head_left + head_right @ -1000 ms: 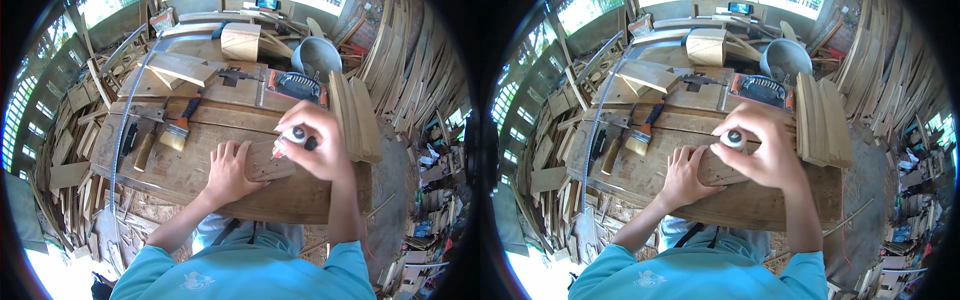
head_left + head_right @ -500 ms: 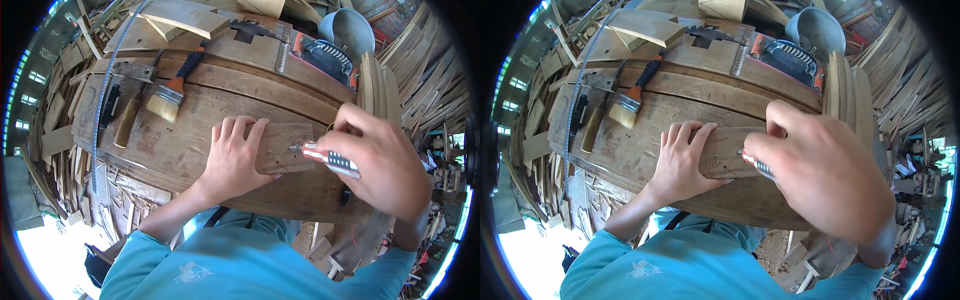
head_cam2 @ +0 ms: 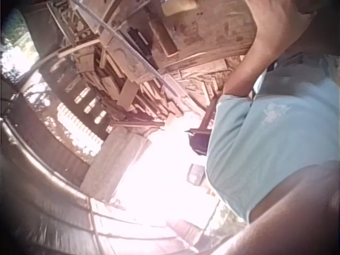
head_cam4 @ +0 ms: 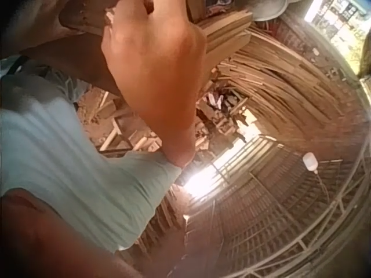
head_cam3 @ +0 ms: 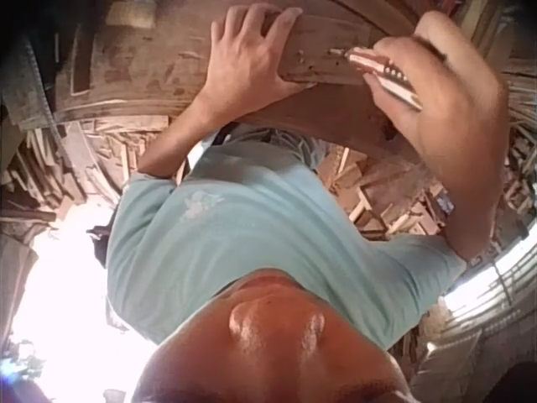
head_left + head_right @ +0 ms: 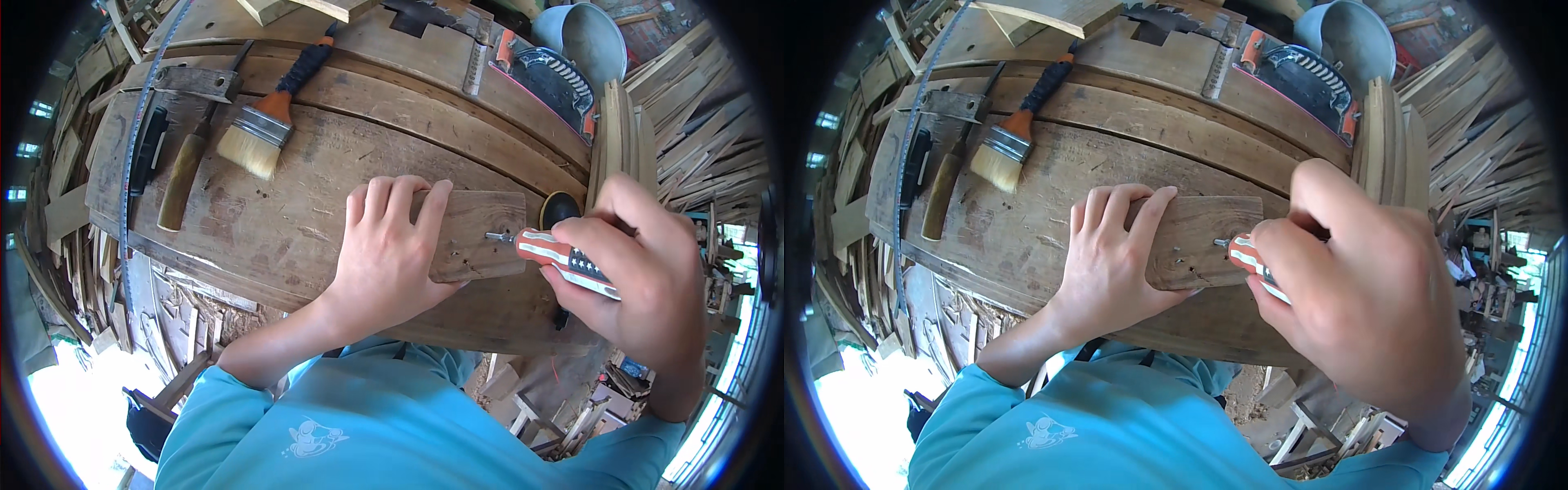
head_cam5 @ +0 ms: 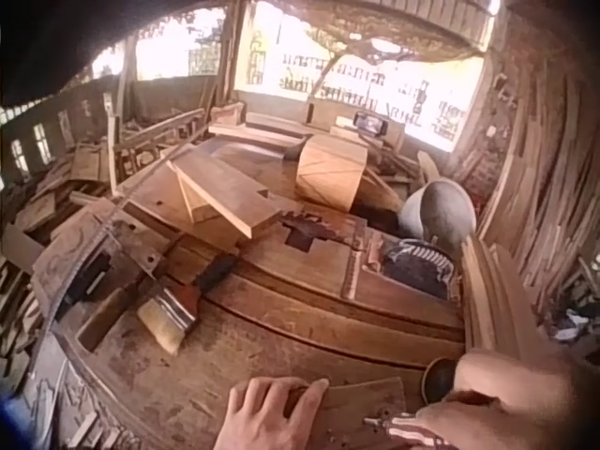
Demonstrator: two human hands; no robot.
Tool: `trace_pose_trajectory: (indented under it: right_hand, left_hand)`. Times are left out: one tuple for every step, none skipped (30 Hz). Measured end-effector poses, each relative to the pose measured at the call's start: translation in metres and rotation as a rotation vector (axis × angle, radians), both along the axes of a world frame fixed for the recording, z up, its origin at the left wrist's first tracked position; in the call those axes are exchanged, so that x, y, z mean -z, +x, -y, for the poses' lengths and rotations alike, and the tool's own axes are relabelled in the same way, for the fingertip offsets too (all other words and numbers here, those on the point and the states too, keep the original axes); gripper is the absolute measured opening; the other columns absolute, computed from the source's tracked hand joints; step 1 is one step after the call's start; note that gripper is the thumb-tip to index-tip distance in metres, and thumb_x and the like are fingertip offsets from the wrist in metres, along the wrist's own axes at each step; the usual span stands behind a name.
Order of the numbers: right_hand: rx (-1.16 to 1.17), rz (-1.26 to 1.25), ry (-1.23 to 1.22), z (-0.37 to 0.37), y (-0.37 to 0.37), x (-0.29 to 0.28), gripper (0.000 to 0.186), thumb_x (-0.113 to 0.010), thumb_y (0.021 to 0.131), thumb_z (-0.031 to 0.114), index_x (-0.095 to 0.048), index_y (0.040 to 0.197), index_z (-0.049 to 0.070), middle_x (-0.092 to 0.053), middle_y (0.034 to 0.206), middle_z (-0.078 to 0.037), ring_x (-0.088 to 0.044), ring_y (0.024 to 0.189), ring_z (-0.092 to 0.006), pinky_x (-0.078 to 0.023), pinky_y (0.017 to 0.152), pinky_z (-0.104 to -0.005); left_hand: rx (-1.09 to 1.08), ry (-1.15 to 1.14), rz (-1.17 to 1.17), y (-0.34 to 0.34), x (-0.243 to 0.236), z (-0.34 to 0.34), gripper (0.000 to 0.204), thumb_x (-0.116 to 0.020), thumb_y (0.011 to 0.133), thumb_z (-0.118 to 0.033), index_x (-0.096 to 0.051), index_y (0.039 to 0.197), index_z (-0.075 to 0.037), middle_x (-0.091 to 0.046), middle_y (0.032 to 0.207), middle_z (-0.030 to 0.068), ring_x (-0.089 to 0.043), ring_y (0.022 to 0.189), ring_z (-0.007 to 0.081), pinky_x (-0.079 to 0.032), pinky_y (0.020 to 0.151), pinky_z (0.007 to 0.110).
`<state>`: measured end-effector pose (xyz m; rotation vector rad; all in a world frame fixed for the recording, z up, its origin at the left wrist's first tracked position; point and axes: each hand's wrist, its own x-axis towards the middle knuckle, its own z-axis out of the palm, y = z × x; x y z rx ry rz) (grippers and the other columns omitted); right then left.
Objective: Measuring, sanding, and using a rotary tool on wood pieces in a workshop environment.
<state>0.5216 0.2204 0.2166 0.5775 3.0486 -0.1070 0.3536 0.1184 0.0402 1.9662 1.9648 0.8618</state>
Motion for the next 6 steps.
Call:
trace_pose_trajectory:
  right_hand:
    - [0.075, -0.059, -0.009, 0.0038, 0.0011, 0.0023, 0.039, -0.091, 0.057, 0.002, -0.071, 0.091, 0.003, -0.056, 0.08, -0.009, -0.061, 0.062, -0.0247, -0.046, 0.053, -0.0349]
    - [0.15, -0.122, -0.017, 0.0062, 0.0021, 0.0038, 0.038, -0.091, 0.058, 0.001, -0.071, 0.09, 0.004, -0.056, 0.079, -0.009, -0.06, 0.062, -0.0256, -0.045, 0.054, -0.0357]
    - [0.154, -0.129, 0.0, 0.0071, 0.0032, 0.0046, 0.038, -0.091, 0.058, 0.001, -0.071, 0.09, 0.004, -0.056, 0.079, -0.009, -0.06, 0.062, -0.0256, -0.045, 0.054, -0.0357]
    - [0.192, -0.148, -0.02, 0.0077, 0.0045, 0.0048, 0.036, -0.091, 0.06, 0.002, -0.072, 0.09, 0.004, -0.056, 0.078, -0.009, -0.061, 0.063, -0.0265, -0.045, 0.055, -0.0367]
    - [0.228, -0.17, -0.039, 0.008, 0.0065, 0.0052, 0.034, -0.091, 0.062, 0.002, -0.072, 0.089, 0.005, -0.055, 0.078, -0.01, -0.061, 0.064, -0.0273, -0.045, 0.056, -0.0376]
    - [0.247, -0.169, -0.063, 0.0078, 0.0086, 0.0066, 0.031, -0.091, 0.064, 0.003, -0.073, 0.089, 0.005, -0.058, 0.082, -0.011, -0.062, 0.065, -0.0272, -0.046, 0.056, -0.0382]
  left_hand:
    - [0.003, 0.0, 0.005, -0.0001, -0.0017, -0.0008, 0.099, -0.095, 0.058, -0.042, -0.055, 0.142, -0.008, -0.055, 0.126, 0.0127, -0.051, 0.119, 0.0339, -0.039, 0.101, 0.048]
    - [0.004, 0.01, 0.002, 0.0003, -0.0032, -0.0001, 0.099, -0.095, 0.058, -0.042, -0.055, 0.142, -0.008, -0.055, 0.126, 0.0127, -0.051, 0.119, 0.0339, -0.039, 0.101, 0.048]
    - [-0.002, 0.008, 0.003, 0.0008, -0.0031, 0.0001, 0.099, -0.095, 0.058, -0.041, -0.055, 0.142, -0.009, -0.054, 0.126, 0.0126, -0.051, 0.119, 0.0339, -0.039, 0.101, 0.048]
    - [-0.008, 0.007, 0.002, 0.0016, -0.0033, 0.0006, 0.099, -0.095, 0.058, -0.041, -0.055, 0.143, -0.009, -0.054, 0.127, 0.0126, -0.051, 0.12, 0.0338, -0.039, 0.102, 0.048]
    - [-0.01, -0.009, 0.008, 0.0029, -0.0038, 0.001, 0.099, -0.095, 0.059, -0.041, -0.055, 0.143, -0.01, -0.053, 0.129, 0.0123, -0.049, 0.122, 0.0334, -0.039, 0.103, 0.048]
    - [-0.008, -0.02, 0.01, 0.0025, -0.005, 0.0011, 0.098, -0.094, 0.06, -0.041, -0.054, 0.144, -0.01, -0.053, 0.131, 0.012, -0.048, 0.124, 0.033, -0.038, 0.104, 0.047]
